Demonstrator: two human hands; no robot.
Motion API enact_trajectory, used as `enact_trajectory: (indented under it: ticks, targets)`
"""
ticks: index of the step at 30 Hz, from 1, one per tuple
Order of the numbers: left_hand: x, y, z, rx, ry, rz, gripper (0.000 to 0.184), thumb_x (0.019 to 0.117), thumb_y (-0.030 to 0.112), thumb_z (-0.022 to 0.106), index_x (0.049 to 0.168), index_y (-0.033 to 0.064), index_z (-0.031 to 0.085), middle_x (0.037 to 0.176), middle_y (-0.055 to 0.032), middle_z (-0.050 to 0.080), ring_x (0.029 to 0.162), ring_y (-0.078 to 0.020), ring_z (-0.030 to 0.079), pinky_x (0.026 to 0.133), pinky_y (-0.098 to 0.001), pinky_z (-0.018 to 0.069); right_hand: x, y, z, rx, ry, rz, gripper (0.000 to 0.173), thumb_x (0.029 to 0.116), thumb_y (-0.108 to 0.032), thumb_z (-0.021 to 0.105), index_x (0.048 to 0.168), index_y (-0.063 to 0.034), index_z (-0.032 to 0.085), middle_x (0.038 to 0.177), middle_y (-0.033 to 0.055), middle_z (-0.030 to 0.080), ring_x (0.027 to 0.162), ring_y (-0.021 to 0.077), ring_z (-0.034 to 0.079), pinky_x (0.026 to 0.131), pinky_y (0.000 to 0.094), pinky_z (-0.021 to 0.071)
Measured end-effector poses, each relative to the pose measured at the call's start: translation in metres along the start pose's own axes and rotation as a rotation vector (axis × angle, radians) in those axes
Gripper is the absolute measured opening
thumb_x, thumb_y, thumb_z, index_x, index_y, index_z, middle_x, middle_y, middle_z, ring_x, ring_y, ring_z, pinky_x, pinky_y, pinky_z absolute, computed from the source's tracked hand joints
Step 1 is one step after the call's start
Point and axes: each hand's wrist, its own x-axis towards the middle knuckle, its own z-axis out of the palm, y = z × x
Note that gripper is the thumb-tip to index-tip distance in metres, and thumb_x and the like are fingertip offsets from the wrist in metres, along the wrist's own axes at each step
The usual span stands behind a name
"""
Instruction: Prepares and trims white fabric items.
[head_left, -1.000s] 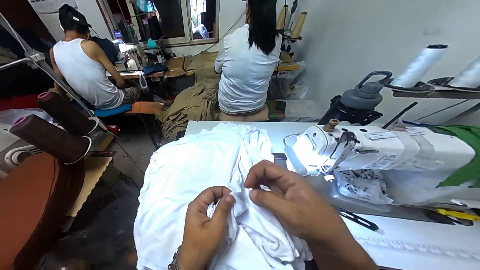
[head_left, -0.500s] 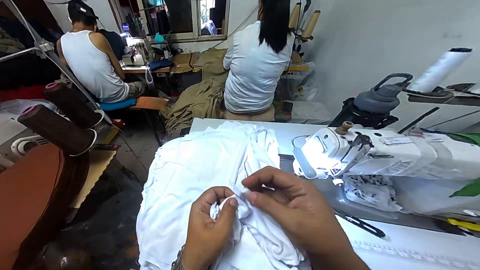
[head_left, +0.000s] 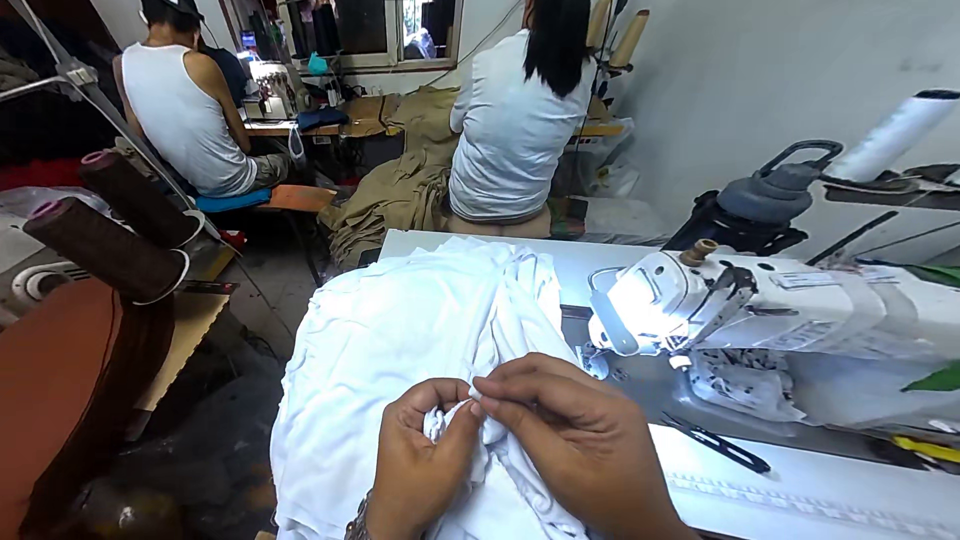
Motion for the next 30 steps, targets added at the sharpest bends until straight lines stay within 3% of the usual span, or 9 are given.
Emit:
enact_trajectory:
  ticks: [5,10,13,18,24,28,30]
  targets:
    - [0.000,-0.003,0.002,-0.016,-0.053,0.020,0.005,0.0907,0.007,0.068,0.089,0.0040,0.073,0.080,0.0018,0.070,0.074,-0.0019,0.066,0.070,-0.0196,0.0565,0.007,-0.003,0.009,-0.032,0.020,-0.021,0.011,0.0897,-0.005,0.068,0.095,-0.0044,0.078,0.090,-0.0005,0.069,0.079,0.0026,0.066,0.067,0.0134,0.0579]
    - [0.000,-0.002,-0.004,-0.074,0.007,-0.083,0.010,0.0949,0.014,0.068,0.093,0.0068,0.074,0.082,-0.0005,0.069,0.074,-0.0053,0.065,0.069,-0.0218,0.0562,0.010,0.000,-0.002,0.084,0.092,0.011,0.011,0.0899,-0.004,0.072,0.099,-0.0065,0.078,0.098,0.0003,0.073,0.086,0.0087,0.070,0.073,0.0210,0.0621]
    - [0.000,-0.003,-0.004,-0.090,0.017,-0.082,0.009,0.0946,0.014,0.068,0.093,0.0069,0.074,0.082,0.0001,0.069,0.074,-0.0046,0.066,0.070,-0.0214,0.0564,0.000,0.002,-0.003,0.032,0.090,0.023,0.009,0.0893,-0.008,0.073,0.096,-0.0097,0.078,0.094,-0.0029,0.072,0.084,0.0057,0.069,0.072,0.0180,0.0603]
    - [-0.003,-0.005,0.000,-0.086,0.015,-0.046,0.009,0.0938,0.013,0.069,0.093,0.0058,0.074,0.082,0.0003,0.069,0.074,-0.0037,0.065,0.069,-0.0199,0.0556,-0.005,0.003,0.004,-0.005,0.069,0.027,0.010,0.0893,-0.006,0.072,0.096,-0.0067,0.079,0.093,-0.0012,0.071,0.079,0.0033,0.067,0.068,0.0151,0.0594]
    - [-0.002,-0.006,0.002,-0.050,0.006,-0.036,0.007,0.0914,0.010,0.069,0.091,0.0048,0.074,0.080,-0.0004,0.071,0.073,-0.0042,0.067,0.069,-0.0210,0.0569,0.005,0.000,0.011,-0.086,0.015,-0.054,0.011,0.0899,-0.004,0.068,0.095,-0.0050,0.078,0.093,-0.0005,0.070,0.083,0.0024,0.067,0.069,0.0131,0.0578]
    - [-0.001,-0.004,0.001,-0.044,0.008,-0.039,0.009,0.0945,0.010,0.066,0.093,0.0065,0.074,0.081,0.0009,0.068,0.071,-0.0038,0.063,0.066,-0.0200,0.0540,0.019,-0.001,0.003,0.126,0.049,0.115,0.016,0.0919,-0.005,0.070,0.106,-0.0079,0.076,0.095,-0.0005,0.073,0.080,0.0055,0.069,0.070,0.0196,0.0597]
    - [-0.002,-0.004,0.002,-0.062,0.026,-0.022,0.008,0.0951,0.009,0.065,0.094,0.0055,0.072,0.081,0.0009,0.067,0.071,-0.0038,0.063,0.067,-0.0201,0.0544,0.034,-0.003,-0.003,0.411,0.104,0.334,0.023,0.0971,-0.002,0.061,0.116,-0.0084,0.072,0.095,0.0012,0.072,0.075,0.0063,0.067,0.068,0.0207,0.0589]
